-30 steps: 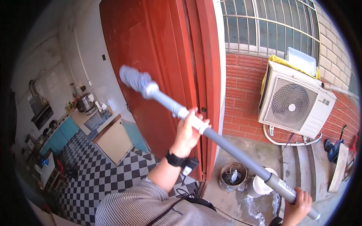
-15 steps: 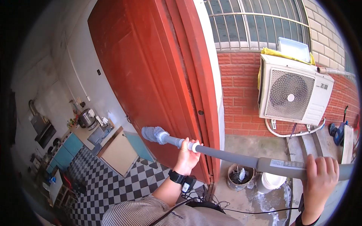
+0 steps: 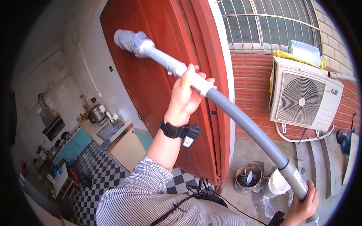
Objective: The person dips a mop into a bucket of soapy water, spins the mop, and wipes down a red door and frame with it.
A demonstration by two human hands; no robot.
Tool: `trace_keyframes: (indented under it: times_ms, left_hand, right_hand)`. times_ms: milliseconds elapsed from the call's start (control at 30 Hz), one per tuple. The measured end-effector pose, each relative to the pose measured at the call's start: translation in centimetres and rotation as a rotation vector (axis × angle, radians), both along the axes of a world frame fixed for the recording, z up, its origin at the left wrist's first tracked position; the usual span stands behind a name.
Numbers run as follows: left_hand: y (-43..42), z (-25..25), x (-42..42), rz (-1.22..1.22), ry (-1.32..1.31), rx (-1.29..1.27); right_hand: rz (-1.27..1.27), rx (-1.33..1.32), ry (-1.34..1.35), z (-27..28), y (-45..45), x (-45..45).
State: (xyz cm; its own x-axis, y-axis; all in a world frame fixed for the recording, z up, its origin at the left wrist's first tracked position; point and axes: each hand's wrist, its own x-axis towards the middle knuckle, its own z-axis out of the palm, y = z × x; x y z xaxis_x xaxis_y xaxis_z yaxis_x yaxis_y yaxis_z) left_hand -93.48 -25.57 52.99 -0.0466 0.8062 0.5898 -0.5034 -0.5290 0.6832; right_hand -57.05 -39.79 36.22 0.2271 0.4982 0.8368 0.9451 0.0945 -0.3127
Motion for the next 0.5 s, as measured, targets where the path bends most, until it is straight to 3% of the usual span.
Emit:
trace_keyframes:
  times_ms: [200, 300, 433, 500]
  left_hand:
    - [-0.3, -1.9, 4.2, -0.143, -0.125, 0.09]
    - [-0.6, -7.0, 7.0, -0.263, -0.229, 0.078]
    - [-1.5, -13.9, 11.1, -0.272, -0.324, -0.136]
    - [-1.4, -16.2, 12.3, -0.279, -0.383, -0.234]
  right_hand:
    - [-0.086, 0.031, -0.045, -0.9, -1.4, 7.2]
    - [-0.14, 0.044, -0.122, -0.3, -2.4, 11.1]
    - [-0.212, 0.018, -0.222, -0.9, -1.3, 18.4]
    - [-0.122, 0.01, -0.325, 0.9, -0.4, 20.4]
